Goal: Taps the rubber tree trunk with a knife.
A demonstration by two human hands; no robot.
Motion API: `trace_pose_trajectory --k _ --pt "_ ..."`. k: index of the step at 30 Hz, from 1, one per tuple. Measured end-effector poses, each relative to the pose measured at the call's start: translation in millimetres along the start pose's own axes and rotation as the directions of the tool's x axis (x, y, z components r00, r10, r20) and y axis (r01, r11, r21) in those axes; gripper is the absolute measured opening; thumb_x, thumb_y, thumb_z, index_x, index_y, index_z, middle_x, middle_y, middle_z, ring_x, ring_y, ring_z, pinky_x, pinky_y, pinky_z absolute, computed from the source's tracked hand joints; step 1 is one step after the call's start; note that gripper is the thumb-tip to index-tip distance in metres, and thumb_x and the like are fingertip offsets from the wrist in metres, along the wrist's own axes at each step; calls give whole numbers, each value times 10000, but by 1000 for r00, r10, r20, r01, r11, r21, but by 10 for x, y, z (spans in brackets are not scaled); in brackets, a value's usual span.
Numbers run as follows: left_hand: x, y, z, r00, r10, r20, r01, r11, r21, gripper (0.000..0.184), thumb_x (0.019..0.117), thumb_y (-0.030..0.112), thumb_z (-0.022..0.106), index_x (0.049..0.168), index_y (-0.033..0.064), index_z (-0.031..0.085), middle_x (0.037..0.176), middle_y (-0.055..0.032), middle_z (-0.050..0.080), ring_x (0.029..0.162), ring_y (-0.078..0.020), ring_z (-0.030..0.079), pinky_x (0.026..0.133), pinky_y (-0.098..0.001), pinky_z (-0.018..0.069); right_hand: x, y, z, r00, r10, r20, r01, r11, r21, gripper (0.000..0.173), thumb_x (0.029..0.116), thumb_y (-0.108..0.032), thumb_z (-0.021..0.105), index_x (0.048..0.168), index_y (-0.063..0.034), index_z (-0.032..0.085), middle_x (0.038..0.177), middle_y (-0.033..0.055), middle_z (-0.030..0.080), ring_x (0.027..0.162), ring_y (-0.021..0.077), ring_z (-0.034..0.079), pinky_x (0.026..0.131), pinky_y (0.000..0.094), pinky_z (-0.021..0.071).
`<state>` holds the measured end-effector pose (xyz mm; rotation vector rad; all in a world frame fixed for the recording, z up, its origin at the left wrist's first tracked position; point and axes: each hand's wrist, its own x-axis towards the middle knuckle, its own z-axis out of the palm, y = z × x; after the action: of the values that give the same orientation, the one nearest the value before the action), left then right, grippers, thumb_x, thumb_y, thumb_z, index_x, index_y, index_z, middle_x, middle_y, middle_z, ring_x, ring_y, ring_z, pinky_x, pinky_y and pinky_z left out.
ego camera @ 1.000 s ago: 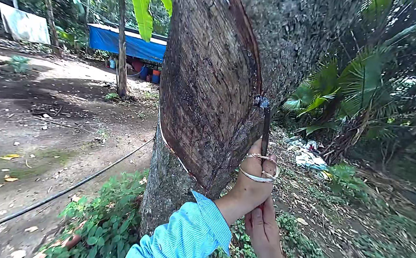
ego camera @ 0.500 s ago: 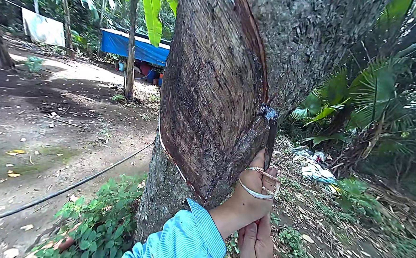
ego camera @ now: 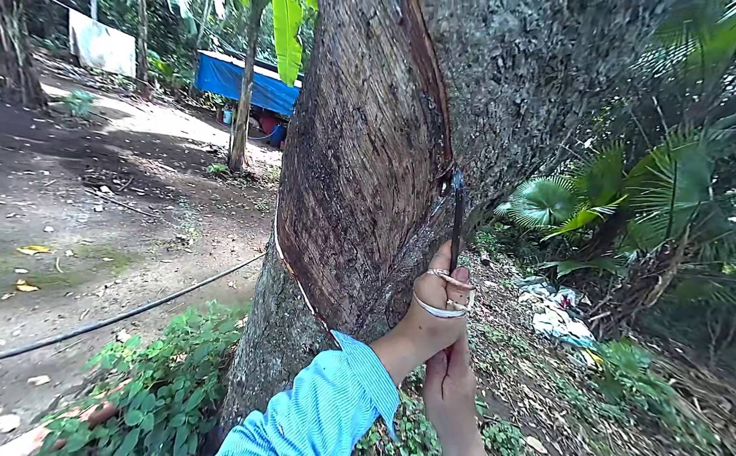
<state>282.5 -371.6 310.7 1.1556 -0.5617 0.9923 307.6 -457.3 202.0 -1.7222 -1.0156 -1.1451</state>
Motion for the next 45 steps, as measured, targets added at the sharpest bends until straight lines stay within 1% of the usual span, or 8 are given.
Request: trace_pose_trajectory --k 4,10,14,17,24,32,35,45 --pt "22 -76 108 997 59 -54 -58 998 16 428 1040 64 391 1369 -207 422 761 44 503 622 72 454 615 -105 433 78 115 -86 999 -35 30 35 999 -6 575 1098 -287 385 1495 128 368 1173 169 709 991 -69 661 898 107 500" --pt "905 665 144 924 264 -277 -305 945 -117 375 1076 61 285 1405 -56 422 673 64 509 469 -1 455 440 -165 445 1356 -476 -430 957 -215 192 237 966 -100 533 1103 -283 387 1552 4 404 995 193 731 791 252 714 697 399 583" --pt "438 598 52 939 187 -288 -229 966 -117 440 1101 145 281 1529 75 357 693 55 500 445 -21 437 415 -177 439 892 -466 -494 954 -190 231 205 978 -42 543 1095 -310 382 1519 22 449 994 173 741 744 210 718 637 380 599" --pt "24 310 161 979 60 -197 -82 991 -105 463 1034 33 348 1488 -55 363 692 70 522 527 27 478 513 -150 454 317 -276 -503 979 -106 175 105 994 16 597 1112 -356 350 1524 76 380 1261 183 690 1035 30 692 891 194 550" --pt "-162 209 235 989 -86 -123 78 994 -74 417 1063 39 361 1422 -170 397 761 58 496 617 60 457 613 -110 432 -68 -246 -480 984 75 160 -98 986 137 650 1107 -328 379 1518 167 283 1354 231 630 1035 -123 618 920 90 482" --pt "12 131 161 996 -49 -77 45 998 -53 414 1053 35 380 1415 -162 415 774 42 494 622 57 445 607 -110 423 80 -89 -252 995 39 87 -47 994 94 644 1106 -349 370 1515 145 310 1190 165 691 859 -134 598 805 68 483" --pt "99 129 227 993 -29 -113 16 993 -118 393 1038 5 377 1393 -155 428 738 62 492 578 73 438 568 -99 418 227 -12 -317 995 -42 93 40 999 21 641 1103 -343 374 1515 145 322 1285 208 671 1061 -112 624 930 76 462" --pt "326 42 447 970 91 -224 -132 975 -178 428 1038 36 368 1449 -69 419 651 87 484 521 49 451 519 -117 427 629 124 -565 982 -99 162 92 994 53 648 1111 -401 362 1513 108 368 1329 145 667 1083 -107 621 945 92 479"
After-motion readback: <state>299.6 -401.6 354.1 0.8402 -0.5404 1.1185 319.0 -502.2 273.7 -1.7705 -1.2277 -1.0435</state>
